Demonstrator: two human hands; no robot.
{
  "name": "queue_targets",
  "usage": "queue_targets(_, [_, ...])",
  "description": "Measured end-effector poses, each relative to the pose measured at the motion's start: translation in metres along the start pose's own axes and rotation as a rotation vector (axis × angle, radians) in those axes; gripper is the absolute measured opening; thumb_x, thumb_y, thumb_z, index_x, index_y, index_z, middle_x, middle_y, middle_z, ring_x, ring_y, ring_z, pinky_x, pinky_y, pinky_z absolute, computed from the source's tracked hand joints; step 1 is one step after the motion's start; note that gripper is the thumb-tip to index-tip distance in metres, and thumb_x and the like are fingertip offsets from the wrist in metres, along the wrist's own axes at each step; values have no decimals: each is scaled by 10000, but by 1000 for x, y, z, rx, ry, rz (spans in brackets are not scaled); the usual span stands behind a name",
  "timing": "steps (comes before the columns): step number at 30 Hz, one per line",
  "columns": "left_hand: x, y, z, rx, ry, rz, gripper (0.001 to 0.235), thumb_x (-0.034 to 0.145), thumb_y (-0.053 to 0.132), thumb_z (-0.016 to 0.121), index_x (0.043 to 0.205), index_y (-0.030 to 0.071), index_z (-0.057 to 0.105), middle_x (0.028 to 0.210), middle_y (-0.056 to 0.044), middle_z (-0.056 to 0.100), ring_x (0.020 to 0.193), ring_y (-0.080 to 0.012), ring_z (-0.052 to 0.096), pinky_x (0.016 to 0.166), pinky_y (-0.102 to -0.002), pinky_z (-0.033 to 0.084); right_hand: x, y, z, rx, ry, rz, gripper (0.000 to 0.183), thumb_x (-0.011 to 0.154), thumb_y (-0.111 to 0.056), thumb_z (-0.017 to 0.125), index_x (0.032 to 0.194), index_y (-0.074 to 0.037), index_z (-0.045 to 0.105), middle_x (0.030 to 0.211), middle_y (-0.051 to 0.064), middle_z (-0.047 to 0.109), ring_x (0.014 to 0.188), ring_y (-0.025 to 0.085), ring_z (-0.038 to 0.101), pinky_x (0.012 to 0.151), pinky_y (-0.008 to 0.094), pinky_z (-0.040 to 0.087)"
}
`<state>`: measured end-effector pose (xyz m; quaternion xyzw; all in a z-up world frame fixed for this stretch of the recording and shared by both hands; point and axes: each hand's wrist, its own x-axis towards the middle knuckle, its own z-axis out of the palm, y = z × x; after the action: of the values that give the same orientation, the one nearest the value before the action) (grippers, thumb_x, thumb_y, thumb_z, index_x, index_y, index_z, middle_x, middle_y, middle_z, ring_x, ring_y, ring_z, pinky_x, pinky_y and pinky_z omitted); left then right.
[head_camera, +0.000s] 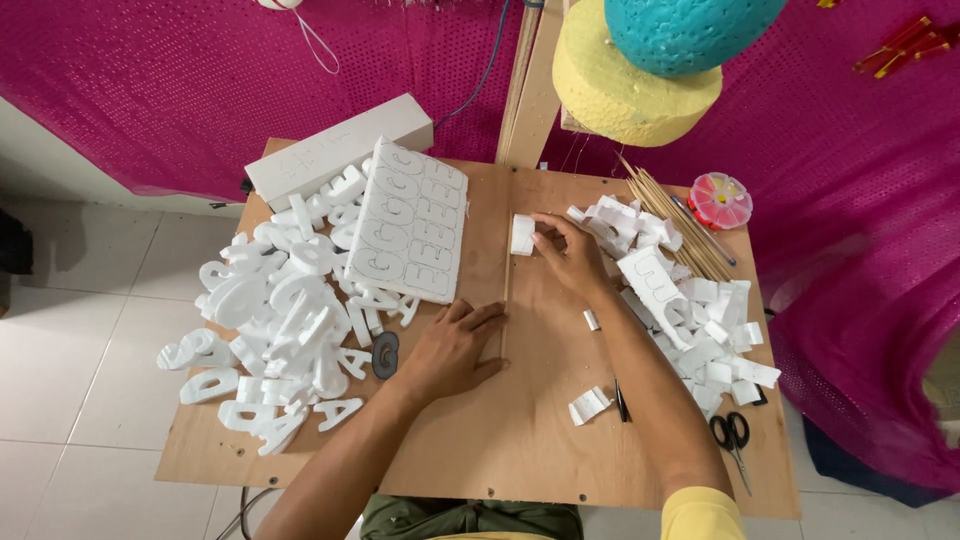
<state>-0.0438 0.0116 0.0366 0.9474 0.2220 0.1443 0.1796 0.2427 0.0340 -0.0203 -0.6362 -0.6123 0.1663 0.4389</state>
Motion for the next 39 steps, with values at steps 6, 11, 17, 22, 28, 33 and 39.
queue_targets(6, [1, 1, -3, -3, -28, -14, 595, 824, 398, 747, 1314, 76, 647, 1368, -78, 607, 1057, -265, 529, 818, -369, 467, -3, -10, 1, -6, -16, 56, 360, 983, -362, 713, 1287, -170, 721, 1102, 152, 747, 951, 279, 732, 801, 406, 578])
queue_targets(11, [0, 2, -7, -6, -56, -12, 603, 815, 380, 749, 1320, 68, 638, 1371, -85, 599, 1059, -277, 523, 807, -377, 462, -2, -7, 1, -28, -27, 70, 352, 981, -358, 712, 1293, -196, 719, 1045, 114, 756, 894, 241, 736, 774, 380, 582])
queue_targets(17, [0, 3, -10, -8, -65, -18, 601, 796, 358, 754, 1310, 66, 651, 1364, -90, 607, 1046, -276, 533, 792, -374, 460, -2, -14, 1, -15, -40, 80, 354, 976, -373, 719, 1282, -196, 728, 1112, 136, 757, 939, 271, 741, 793, 405, 582])
queue_targets(22, [0, 2, -7, -11, -64, -19, 605, 791, 358, 752, 1312, 67, 654, 1364, -87, 614, 1038, -277, 543, 790, -374, 462, -4, -20, -4, 6, -60, 90, 343, 982, -372, 703, 1280, -204, 726, 1119, 121, 761, 952, 271, 741, 813, 415, 582])
queue_targets(28, [0, 1, -4, -37, -36, -27, 602, 773, 340, 755, 1304, 75, 659, 1344, -84, 633, 1026, -287, 557, 788, -379, 468, -4, -20, -3, -5, -74, 72, 388, 987, -404, 689, 1320, -206, 702, 1209, 142, 736, 1084, 322, 704, 882, 452, 561])
queue_targets(33, [-1, -4, 1, -26, -42, -23, 620, 786, 373, 743, 1327, 86, 648, 1355, -82, 632, 1033, -287, 558, 796, -375, 464, -3, -10, 0, 11, -59, 62, 345, 981, -355, 711, 1275, -175, 727, 1099, 131, 757, 933, 274, 735, 783, 415, 582])
queue_targets(39, [-2, -3, 2, -29, -30, -23, 615, 791, 379, 741, 1328, 94, 648, 1348, -75, 640, 1032, -281, 562, 802, -373, 468, -2, -6, -1, 27, -81, 67, 338, 981, -344, 714, 1271, -170, 725, 1054, 98, 764, 852, 237, 741, 746, 390, 590])
